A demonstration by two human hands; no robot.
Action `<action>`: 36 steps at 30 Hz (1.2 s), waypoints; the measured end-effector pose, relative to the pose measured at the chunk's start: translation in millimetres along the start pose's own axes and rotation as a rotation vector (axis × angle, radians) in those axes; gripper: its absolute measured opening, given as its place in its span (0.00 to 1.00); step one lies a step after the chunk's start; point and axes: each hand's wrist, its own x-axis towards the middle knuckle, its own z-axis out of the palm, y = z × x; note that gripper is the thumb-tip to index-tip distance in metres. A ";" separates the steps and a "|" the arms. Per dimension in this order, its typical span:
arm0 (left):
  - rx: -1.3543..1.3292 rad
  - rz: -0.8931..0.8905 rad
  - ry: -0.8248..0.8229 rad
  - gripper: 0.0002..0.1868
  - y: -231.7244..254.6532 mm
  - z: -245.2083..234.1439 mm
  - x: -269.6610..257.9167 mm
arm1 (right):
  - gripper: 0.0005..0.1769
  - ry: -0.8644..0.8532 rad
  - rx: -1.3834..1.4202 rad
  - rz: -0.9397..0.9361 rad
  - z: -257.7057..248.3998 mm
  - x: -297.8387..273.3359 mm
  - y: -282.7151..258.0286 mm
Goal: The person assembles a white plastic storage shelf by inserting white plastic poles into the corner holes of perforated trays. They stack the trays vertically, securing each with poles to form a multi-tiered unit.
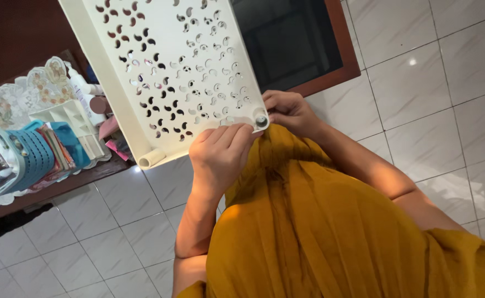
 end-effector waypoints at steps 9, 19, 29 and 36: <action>0.007 0.002 -0.070 0.10 -3.6 2.9 2.8 | 0.19 -0.069 0.046 0.080 -3.3 4.8 -10.8; 0.044 0.030 -0.083 0.08 -7.2 7.8 -1.9 | 0.57 0.077 -0.069 0.348 44.9 16.4 -50.0; -0.040 0.019 -0.121 0.10 -7.8 12.1 -0.8 | 0.50 0.095 0.023 0.300 34.3 16.2 -34.1; -0.455 -0.310 0.125 0.05 -36.7 -44.3 -25.1 | 0.51 0.181 -0.288 0.258 36.1 19.6 -48.1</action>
